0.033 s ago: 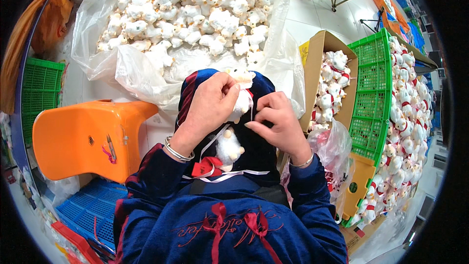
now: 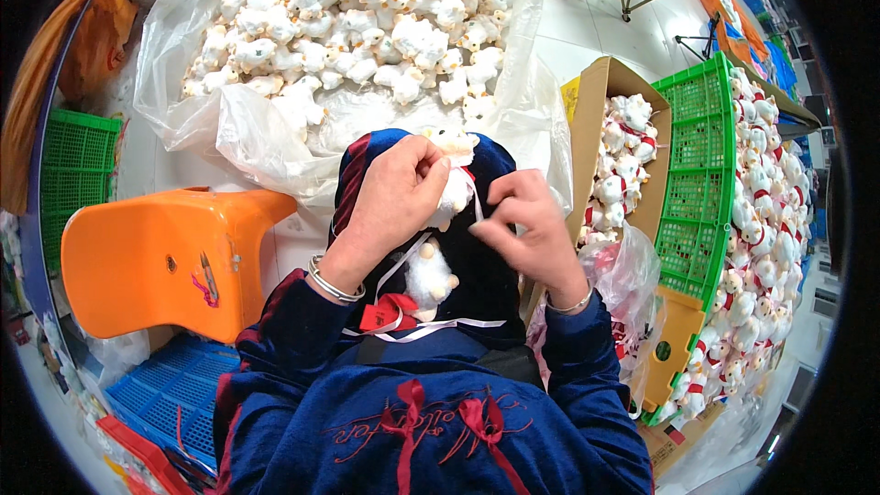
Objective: The person sits on the floor and ties red ribbons around the necks of small white plush toys. They pick up each toy, wrap the ribbon, and place the finished items into a nearby green crate.
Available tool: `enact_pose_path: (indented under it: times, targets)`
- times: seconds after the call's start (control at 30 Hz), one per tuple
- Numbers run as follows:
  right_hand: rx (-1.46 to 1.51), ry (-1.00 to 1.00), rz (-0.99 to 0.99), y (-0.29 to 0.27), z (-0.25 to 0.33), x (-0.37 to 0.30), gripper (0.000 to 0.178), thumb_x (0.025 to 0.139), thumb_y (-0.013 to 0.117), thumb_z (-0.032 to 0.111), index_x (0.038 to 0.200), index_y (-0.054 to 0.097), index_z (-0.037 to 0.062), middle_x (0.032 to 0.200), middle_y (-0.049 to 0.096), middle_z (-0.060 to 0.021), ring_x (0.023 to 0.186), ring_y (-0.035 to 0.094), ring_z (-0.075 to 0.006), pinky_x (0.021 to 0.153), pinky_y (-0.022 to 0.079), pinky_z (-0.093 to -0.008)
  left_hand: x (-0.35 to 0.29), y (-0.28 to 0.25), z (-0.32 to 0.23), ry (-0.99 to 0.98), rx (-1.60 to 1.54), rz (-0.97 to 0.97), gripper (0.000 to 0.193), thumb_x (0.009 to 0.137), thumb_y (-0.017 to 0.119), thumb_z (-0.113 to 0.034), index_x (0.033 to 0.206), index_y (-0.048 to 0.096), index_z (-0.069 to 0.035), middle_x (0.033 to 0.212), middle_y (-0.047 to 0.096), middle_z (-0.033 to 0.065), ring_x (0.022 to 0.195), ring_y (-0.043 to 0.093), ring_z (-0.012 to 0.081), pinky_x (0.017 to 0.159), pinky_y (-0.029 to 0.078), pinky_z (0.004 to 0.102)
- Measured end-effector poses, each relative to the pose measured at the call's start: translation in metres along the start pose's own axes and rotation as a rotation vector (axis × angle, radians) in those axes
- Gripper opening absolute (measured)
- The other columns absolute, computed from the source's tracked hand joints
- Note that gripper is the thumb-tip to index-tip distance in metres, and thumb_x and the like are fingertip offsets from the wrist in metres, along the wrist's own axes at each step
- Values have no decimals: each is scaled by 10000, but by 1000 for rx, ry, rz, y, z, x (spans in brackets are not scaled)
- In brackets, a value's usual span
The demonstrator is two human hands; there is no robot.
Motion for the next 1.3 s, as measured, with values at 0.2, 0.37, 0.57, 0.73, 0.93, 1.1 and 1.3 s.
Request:
enact_pose_path:
  times: [0.2, 0.37, 0.57, 0.73, 0.93, 1.1, 1.3]
  targets:
    - [251, 416, -381, -42, -34, -1, 248, 1031, 564, 168, 876, 665, 4, 757, 593, -29, 672, 542, -101, 614, 423, -251, -1, 1, -1, -5, 8, -6, 199, 959, 665, -165, 919, 640, 29, 746, 619, 51, 670, 557, 103, 634, 467, 272]
    - [413, 619, -142, -5, -46, 16, 262, 1041, 559, 206, 932, 679, -1, 712, 584, 19, 582, 481, -57, 530, 398, -237, 1, 2, 0, 10, -14, -27, 190, 940, 664, -151, 887, 637, 30, 766, 634, 105, 654, 588, 168, 623, 481, 311]
    - [468, 710, 17, 25, -50, 12, 199, 969, 686, 191, 923, 681, -2, 732, 637, -5, 544, 495, -49, 482, 390, -227, 2, 2, 2, 14, -29, -29, 209, 960, 662, -167, 893, 645, 30, 737, 616, 41, 653, 535, 86, 603, 445, 265]
    - [694, 784, 82, 33, -71, 9, 163, 957, 702, 164, 969, 698, 1, 765, 681, -24, 501, 493, -48, 438, 357, -201, 3, 3, 6, 20, -50, -30, 210, 959, 664, -167, 899, 644, 33, 737, 622, 43, 644, 533, 82, 590, 439, 265]
    - [851, 816, 163, 42, -85, 6, 200, 971, 680, 176, 1035, 706, -12, 814, 727, -60, 504, 523, -55, 432, 371, -196, 3, 4, 7, 7, -67, -13, 202, 962, 659, -164, 928, 646, 34, 741, 634, 46, 642, 544, 84, 592, 448, 267]
    - [892, 899, 84, 42, -86, 6, 221, 966, 695, 190, 1033, 700, -21, 838, 733, -68, 590, 596, -76, 523, 457, -207, 4, 2, 11, 0, -38, -9, 222, 962, 661, -184, 922, 657, 35, 745, 655, 64, 639, 574, 103, 595, 464, 283]
    - [524, 655, 43, 31, -55, 16, 127, 918, 739, 103, 931, 680, -9, 826, 687, -12, 731, 633, -75, 654, 504, -221, 7, 0, 7, -30, -3, 24, 248, 956, 678, -207, 895, 668, 33, 735, 664, 91, 639, 593, 121, 603, 477, 294]
Point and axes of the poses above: each hand's wrist, its own x-axis towards the middle knuckle, its own y-axis out of the palm, z = x × y, the point moved 10 cm from there along x, towards the middle knuckle
